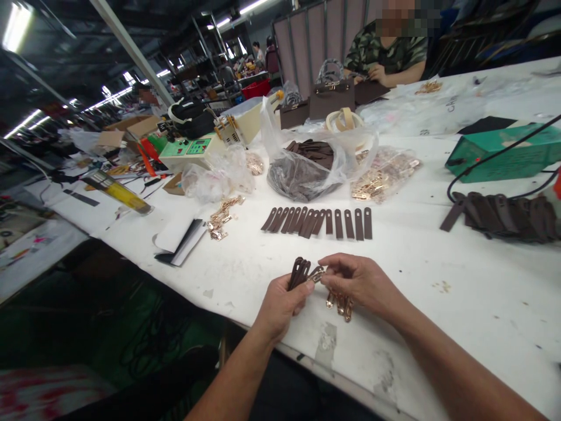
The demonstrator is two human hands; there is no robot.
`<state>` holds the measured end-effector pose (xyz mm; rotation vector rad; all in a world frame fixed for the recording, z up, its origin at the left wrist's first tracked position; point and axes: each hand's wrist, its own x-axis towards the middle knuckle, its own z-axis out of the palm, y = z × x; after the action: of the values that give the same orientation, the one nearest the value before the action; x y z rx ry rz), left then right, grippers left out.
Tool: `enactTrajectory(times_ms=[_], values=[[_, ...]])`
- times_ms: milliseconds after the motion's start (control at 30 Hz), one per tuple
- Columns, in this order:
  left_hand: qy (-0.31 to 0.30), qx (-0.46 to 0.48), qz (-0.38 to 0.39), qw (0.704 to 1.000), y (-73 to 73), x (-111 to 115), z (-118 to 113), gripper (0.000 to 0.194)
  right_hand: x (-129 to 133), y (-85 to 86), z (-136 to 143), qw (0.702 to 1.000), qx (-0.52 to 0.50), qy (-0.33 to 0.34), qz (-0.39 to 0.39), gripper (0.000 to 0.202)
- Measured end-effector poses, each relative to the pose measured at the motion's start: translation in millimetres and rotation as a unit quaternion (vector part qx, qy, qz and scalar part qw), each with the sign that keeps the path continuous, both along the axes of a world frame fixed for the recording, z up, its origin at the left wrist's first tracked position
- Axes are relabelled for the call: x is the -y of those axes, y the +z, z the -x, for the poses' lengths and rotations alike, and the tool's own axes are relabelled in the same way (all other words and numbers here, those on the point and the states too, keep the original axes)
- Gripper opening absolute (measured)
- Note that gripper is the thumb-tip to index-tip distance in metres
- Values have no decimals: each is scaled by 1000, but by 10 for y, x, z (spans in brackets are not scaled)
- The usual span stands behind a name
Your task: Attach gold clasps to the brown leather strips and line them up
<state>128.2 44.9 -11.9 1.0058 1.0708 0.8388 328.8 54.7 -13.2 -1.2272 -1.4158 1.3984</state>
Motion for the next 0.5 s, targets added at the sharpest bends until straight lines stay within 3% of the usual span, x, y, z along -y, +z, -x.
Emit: enactTrajectory(times_ms=[233, 367, 500], values=[[9, -9, 5, 1000, 6, 6, -23, 32, 35, 31, 30, 993, 60, -59, -79, 22], [-10, -13, 16, 1000, 17, -1, -8, 34, 20, 9, 21, 995, 48, -55, -65, 26], [-27, -7, 17, 999, 39, -5, 11, 35, 13, 60, 3, 1000, 25, -9, -11, 25]])
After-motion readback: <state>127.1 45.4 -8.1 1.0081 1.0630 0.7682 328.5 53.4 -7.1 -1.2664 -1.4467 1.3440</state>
